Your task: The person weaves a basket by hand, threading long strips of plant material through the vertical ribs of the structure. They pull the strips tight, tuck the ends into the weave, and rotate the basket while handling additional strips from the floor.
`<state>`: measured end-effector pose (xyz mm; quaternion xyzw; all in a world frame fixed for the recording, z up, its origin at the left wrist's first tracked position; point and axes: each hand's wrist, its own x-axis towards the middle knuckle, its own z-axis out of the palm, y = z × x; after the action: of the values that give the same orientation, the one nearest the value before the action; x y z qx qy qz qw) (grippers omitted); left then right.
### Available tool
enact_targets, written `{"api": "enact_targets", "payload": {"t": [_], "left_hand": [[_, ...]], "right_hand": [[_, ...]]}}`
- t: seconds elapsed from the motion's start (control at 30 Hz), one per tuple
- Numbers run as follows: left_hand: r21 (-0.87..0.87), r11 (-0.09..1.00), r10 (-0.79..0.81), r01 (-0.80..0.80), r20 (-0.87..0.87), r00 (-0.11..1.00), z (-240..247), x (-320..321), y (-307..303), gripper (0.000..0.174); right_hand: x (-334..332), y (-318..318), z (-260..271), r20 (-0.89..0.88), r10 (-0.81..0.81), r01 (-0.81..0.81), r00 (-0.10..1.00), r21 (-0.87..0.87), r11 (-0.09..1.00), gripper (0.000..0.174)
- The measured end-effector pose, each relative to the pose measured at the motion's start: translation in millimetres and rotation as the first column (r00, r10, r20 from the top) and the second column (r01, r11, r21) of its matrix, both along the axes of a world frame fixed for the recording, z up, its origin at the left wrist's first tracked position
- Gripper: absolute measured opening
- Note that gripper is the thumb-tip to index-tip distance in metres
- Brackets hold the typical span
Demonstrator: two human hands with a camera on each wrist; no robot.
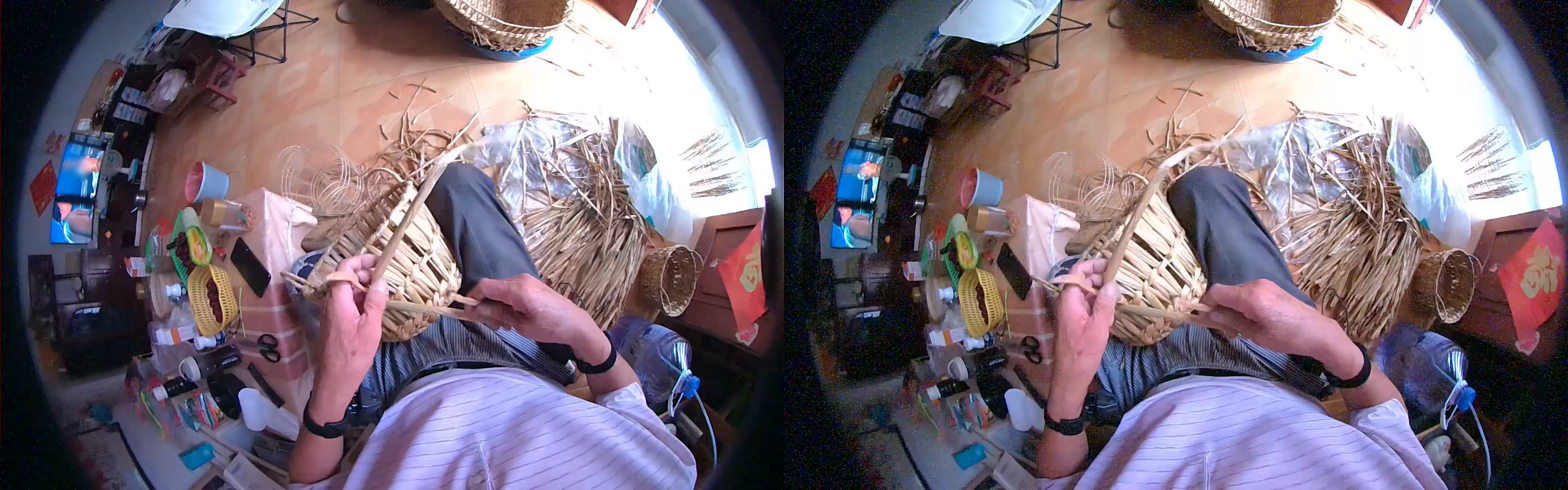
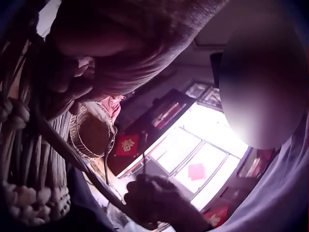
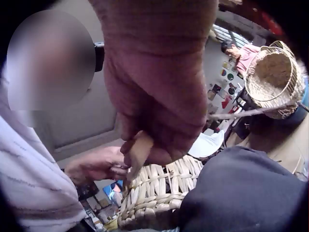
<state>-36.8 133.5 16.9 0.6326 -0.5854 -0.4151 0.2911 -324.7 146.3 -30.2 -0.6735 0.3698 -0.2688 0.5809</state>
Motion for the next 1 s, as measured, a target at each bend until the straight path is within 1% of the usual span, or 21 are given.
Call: {"api": "enact_targets", "payload": {"t": [0.03, 0.07, 0.1, 0.17, 0.2, 0.23, 0.27, 0.3, 0.33, 0.37, 0.43, 0.47, 0.57, 0.6, 0.7, 0.73, 0.83, 0.87, 0.93, 0.97, 1.0], "left_hand": [[0.026, 0.999, 0.024, -0.023, -0.036, 0.999, 1.6, -0.4, 2.5, 0.029], [-0.008, 0.999, 0.052, -0.053, -0.074, 0.996, 0.5, -2.3, 5.3, 0.027], [0.045, 0.994, 0.103, -0.099, -0.096, 0.99, -0.3, 3.5, 8.3, 0.025], [0.149, 0.971, 0.206, -0.185, -0.135, 0.969, -2.2, 18.5, 16.0, 0.027], [0.245, 0.938, 0.312, -0.244, -0.296, 0.903, 0.7, 17.9, 18.4, 0.039], [0.262, 0.935, 0.335, -0.24, -0.428, 0.839, -1.6, 21.4, 21.8, 0.04], [0.278, 0.932, 0.354, -0.234, -0.551, 0.756, -7.6, 26.4, 27.1, 0.041], [0.292, 0.929, 0.367, -0.226, -0.662, 0.653, -13.6, 31.0, 32.9, 0.043], [0.285, 0.934, 0.354, -0.214, -0.672, 0.651, -18.4, 33.7, 38.5, 0.046], [0.286, 0.932, 0.36, -0.223, -0.664, 0.655, -22.0, 33.6, 43.4, 0.045], [0.285, 0.928, 0.372, -0.241, -0.649, 0.664, -27.8, 33.3, 51.9, 0.043], [0.281, 0.935, 0.354, -0.218, -0.671, 0.652, -33.5, 37.5, 56.5, 0.039], [0.344, 0.912, 0.409, -0.223, -0.8, 0.439, -42.8, 45.6, 67.8, 0.033], [0.366, 0.91, 0.41, -0.195, -0.866, 0.287, -48.0, 53.2, 71.2, 0.029], [0.515, 0.832, 0.549, -0.207, -0.817, 0.177, -56.0, 68.7, 83.8, 0.034], [0.506, 0.848, 0.529, -0.16, -0.785, 0.322, -60.7, 79.6, 88.2, 0.054], [0.608, 0.783, 0.537, 0.133, -0.767, 0.351, -54.0, 98.8, 94.3, 0.079], [0.706, 0.673, 0.652, 0.219, -0.707, 0.275, -59.8, 104.0, 97.1, 0.097], [0.661, 0.613, 0.642, 0.433, -0.736, 0.214, -58.0, 100.4, 102.0, 0.101], [0.622, 0.573, 0.641, 0.533, -0.746, 0.181, -56.7, 94.5, 102.8, 0.103], [0.779, 0.483, 0.577, 0.4, -0.627, 0.523, -34.1, 73.9, 102.4, 0.114]], "right_hand": [[10.3, 0.0, -3.3, 0.012, -0.018, 0.018, 1.0, -0.03, 0.999, 0.019], [20.4, 0.2, -6.6, 0.022, -0.037, 0.038, 0.999, -0.06, 0.997, 0.018], [29.0, 0.1, -8.9, 0.032, -0.055, 0.057, 0.998, -0.092, 0.994, 0.017], [42.6, -0.3, -12.4, 0.001, -0.017, 0.017, 1.0, -0.105, 0.994, 0.021], [48.4, -0.4, -14.9, -0.031, 0.009, -0.013, 0.999, -0.109, 0.994, 0.023], [53.0, -1.2, -15.8, -0.063, 0.035, -0.042, 0.997, -0.113, 0.993, 0.024], [56.3, -2.4, -14.9, -0.056, 0.065, -0.07, 0.996, -0.092, 0.993, 0.03], [58.6, -3.7, -13.2, -0.006, 0.102, -0.102, 0.995, -0.023, 0.995, 0.031], [60.5, -5.0, -11.0, 0.045, 0.136, -0.138, 0.99, 0.044, 0.99, 0.032], [62.3, -6.2, -9.8, 0.097, 0.166, -0.176, 0.981, 0.11, 0.978, 0.033], [65.0, -7.8, -9.8, 0.099, 0.207, -0.225, 0.973, 0.238, 0.945, 0.037], [65.8, -8.4, -10.2, 0.101, 0.228, -0.248, 0.968, 0.3, 0.921, 0.038], [73.0, -1.2, -36.3, 0.329, 0.063, -0.236, 0.942, 0.517, 0.823, 0.043], [73.6, -2.3, -29.5, 0.314, 0.004, -0.207, 0.949, 0.616, 0.76, 0.041], [73.3, -7.0, -12.7, 0.24, -0.089, -0.117, 0.967, 0.722, 0.682, 0.039], [73.1, -7.2, -16.1, 0.257, -0.085, -0.129, 0.963, 0.71, 0.692, 0.035], [71.4, -7.5, -16.0, 0.302, -0.062, -0.191, 0.951, 0.735, 0.65, 0.037], [73.4, -7.5, -17.2, 0.316, -0.083, -0.189, 0.945, 0.737, 0.649, 0.036], [79.0, -6.9, -19.8, 0.346, -0.126, -0.187, 0.93, 0.739, 0.647, 0.036], [80.2, -7.1, -17.8, 0.305, -0.144, -0.138, 0.941, 0.738, 0.66, 0.037], [81.2, -8.1, -12.8, 0.264, -0.162, -0.089, 0.951, 0.733, 0.674, 0.038]]}}
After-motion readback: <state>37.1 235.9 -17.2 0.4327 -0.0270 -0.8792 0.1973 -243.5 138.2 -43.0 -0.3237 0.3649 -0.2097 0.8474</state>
